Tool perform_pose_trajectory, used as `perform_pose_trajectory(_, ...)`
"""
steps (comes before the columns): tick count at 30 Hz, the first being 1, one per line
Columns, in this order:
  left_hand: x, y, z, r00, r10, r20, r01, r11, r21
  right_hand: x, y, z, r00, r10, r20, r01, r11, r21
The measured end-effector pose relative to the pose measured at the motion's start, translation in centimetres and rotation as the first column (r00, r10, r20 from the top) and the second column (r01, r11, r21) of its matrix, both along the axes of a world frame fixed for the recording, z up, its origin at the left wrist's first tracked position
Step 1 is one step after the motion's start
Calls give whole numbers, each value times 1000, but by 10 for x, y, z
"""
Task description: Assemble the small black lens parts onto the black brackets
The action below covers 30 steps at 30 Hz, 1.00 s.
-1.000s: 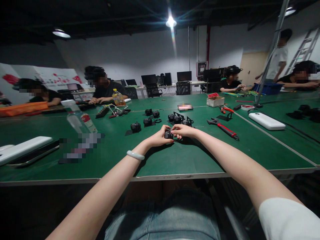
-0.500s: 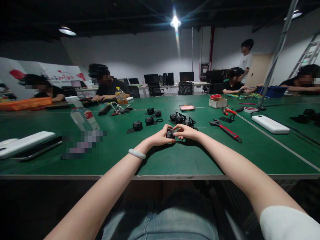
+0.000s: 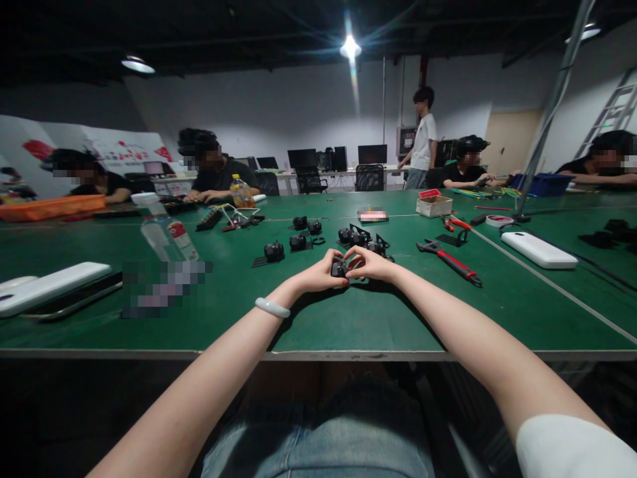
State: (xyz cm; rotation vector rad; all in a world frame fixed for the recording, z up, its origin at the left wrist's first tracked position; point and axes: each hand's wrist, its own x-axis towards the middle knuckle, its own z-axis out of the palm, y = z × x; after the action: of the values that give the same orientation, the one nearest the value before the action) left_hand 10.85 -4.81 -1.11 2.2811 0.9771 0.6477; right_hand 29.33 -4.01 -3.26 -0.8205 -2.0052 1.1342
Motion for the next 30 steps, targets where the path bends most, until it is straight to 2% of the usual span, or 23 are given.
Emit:
perform_pose_trajectory(13, 1, 1, -1, 1000, -18, 1, 18, 999, 26, -1, -1, 1, 999, 6, 34, -6, 1000, 5)
perform_pose_trajectory(30, 2, -2, 2, 999, 14, -44, -12, 999, 46, -1, -1, 5, 995, -10, 102, 11, 1000, -10)
